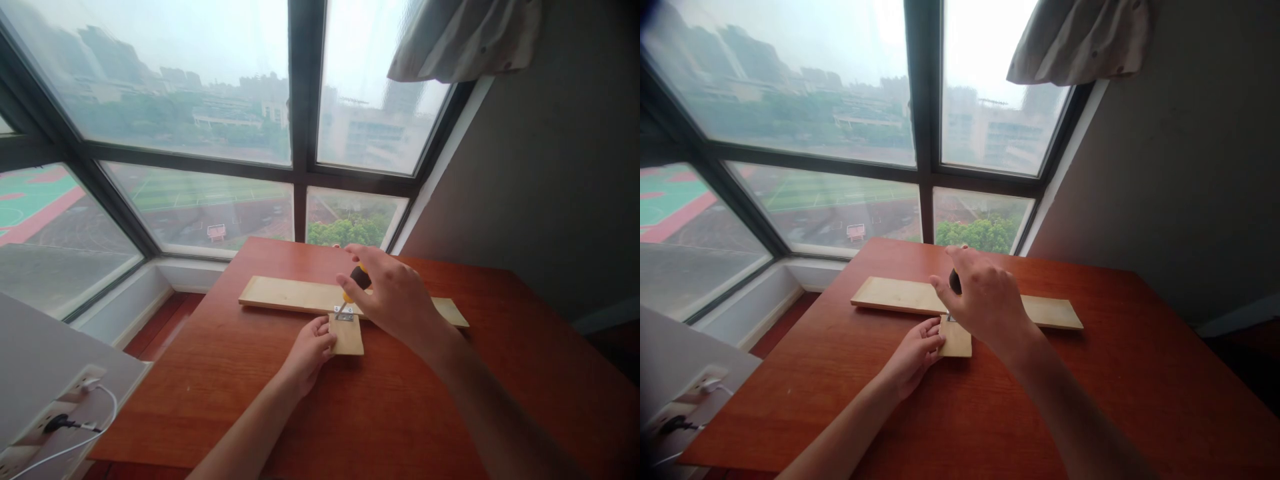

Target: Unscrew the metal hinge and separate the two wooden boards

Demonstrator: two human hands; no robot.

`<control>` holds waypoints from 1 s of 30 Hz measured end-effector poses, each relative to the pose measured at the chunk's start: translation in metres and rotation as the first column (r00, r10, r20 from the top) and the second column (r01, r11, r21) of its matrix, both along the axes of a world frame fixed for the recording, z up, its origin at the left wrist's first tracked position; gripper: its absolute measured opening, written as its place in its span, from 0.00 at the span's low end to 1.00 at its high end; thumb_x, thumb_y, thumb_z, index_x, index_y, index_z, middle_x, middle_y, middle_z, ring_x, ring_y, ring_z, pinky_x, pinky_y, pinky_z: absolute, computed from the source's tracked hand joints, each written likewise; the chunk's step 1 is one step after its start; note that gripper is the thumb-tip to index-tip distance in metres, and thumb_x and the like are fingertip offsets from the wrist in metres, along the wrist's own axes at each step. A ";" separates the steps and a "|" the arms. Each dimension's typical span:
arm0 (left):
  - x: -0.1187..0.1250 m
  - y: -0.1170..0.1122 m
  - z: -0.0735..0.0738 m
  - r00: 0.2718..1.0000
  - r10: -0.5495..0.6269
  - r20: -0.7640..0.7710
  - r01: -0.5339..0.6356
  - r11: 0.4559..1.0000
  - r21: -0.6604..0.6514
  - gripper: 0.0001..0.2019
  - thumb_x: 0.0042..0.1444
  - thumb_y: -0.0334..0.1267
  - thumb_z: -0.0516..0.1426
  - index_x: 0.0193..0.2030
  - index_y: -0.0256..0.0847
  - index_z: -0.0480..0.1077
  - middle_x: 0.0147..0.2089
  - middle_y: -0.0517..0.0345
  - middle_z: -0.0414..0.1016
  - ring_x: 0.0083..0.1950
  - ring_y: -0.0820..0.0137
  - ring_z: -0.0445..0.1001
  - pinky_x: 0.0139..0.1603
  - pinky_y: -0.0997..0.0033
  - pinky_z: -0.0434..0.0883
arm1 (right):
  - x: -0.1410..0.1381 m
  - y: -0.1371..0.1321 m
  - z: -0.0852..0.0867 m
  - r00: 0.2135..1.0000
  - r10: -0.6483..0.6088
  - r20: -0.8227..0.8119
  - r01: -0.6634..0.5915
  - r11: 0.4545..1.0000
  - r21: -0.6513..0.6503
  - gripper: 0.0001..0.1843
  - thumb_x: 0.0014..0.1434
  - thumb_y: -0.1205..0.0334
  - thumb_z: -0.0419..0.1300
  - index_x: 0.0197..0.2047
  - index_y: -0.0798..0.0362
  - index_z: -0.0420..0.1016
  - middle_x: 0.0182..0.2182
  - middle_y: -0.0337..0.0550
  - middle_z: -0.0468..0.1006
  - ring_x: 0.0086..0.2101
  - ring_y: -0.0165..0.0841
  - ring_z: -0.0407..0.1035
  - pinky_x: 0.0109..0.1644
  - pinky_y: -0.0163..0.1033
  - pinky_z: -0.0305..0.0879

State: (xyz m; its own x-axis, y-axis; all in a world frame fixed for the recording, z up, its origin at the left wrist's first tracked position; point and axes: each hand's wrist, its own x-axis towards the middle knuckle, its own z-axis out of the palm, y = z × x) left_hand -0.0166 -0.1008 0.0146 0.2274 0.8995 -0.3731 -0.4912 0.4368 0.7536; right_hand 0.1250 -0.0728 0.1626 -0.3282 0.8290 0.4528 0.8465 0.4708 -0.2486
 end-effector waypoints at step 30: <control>0.000 0.000 -0.007 0.998 -0.012 0.058 0.015 0.998 -0.057 0.22 0.48 0.28 0.63 0.52 0.38 0.72 0.54 0.45 0.77 0.48 0.62 0.78 0.43 0.69 0.76 | -0.002 0.006 0.004 0.994 -0.099 0.055 0.100 0.995 -0.015 0.16 0.65 0.49 0.55 0.48 0.47 0.76 0.41 0.39 0.83 0.39 0.40 0.76 0.36 0.41 0.63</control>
State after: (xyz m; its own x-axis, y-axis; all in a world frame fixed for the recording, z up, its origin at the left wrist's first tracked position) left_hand -0.0170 -0.1012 0.0079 0.2622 0.8736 -0.4100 -0.5270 0.4855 0.6975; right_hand 0.1231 -0.0672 0.1663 -0.2674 0.8666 0.4212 0.9012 0.3797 -0.2091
